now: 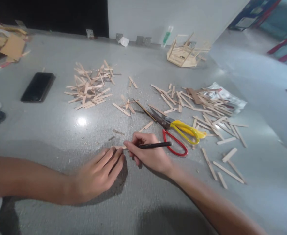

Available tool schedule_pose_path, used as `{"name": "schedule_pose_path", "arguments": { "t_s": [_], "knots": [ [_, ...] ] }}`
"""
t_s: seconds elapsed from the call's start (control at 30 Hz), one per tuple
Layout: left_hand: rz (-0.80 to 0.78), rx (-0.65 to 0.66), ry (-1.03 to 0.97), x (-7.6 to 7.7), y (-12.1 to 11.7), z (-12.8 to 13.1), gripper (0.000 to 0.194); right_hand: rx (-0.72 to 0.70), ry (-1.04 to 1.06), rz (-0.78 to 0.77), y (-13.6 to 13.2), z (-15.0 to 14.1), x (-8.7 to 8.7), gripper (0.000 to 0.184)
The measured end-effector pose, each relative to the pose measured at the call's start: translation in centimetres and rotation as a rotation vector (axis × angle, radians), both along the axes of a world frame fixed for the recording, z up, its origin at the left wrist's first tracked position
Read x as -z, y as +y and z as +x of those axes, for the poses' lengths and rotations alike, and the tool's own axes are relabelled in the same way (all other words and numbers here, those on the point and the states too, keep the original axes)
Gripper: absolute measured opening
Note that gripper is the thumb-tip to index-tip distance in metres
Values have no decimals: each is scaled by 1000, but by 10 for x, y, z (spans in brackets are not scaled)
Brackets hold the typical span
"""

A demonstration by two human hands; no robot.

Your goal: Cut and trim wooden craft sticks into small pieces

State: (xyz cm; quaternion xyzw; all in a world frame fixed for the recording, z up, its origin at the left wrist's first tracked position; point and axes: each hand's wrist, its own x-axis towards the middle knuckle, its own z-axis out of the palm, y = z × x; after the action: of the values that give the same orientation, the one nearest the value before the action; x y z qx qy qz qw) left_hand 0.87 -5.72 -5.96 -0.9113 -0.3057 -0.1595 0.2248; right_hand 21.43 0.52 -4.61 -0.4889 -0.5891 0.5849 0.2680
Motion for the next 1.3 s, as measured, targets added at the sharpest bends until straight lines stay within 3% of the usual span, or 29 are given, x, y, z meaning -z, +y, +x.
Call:
{"name": "schedule_pose_path", "arguments": {
  "t_s": [0.63, 0.87, 1.07, 1.3],
  "knots": [
    [-24, 21, -4, -1, -1, 0, 29, -131, -237, 313, -3, 2, 9, 44],
    [6, 35, -3, -2, -3, -3, 29, -104, -207, 232, -3, 0, 13, 40],
    [104, 156, 5, -8, -3, -6, 29, -95, -186, 210, -3, 0, 12, 39],
    [29, 52, -6, 0, -4, -1, 30, -107, -195, 236, -3, 1, 15, 38]
  ]
}}
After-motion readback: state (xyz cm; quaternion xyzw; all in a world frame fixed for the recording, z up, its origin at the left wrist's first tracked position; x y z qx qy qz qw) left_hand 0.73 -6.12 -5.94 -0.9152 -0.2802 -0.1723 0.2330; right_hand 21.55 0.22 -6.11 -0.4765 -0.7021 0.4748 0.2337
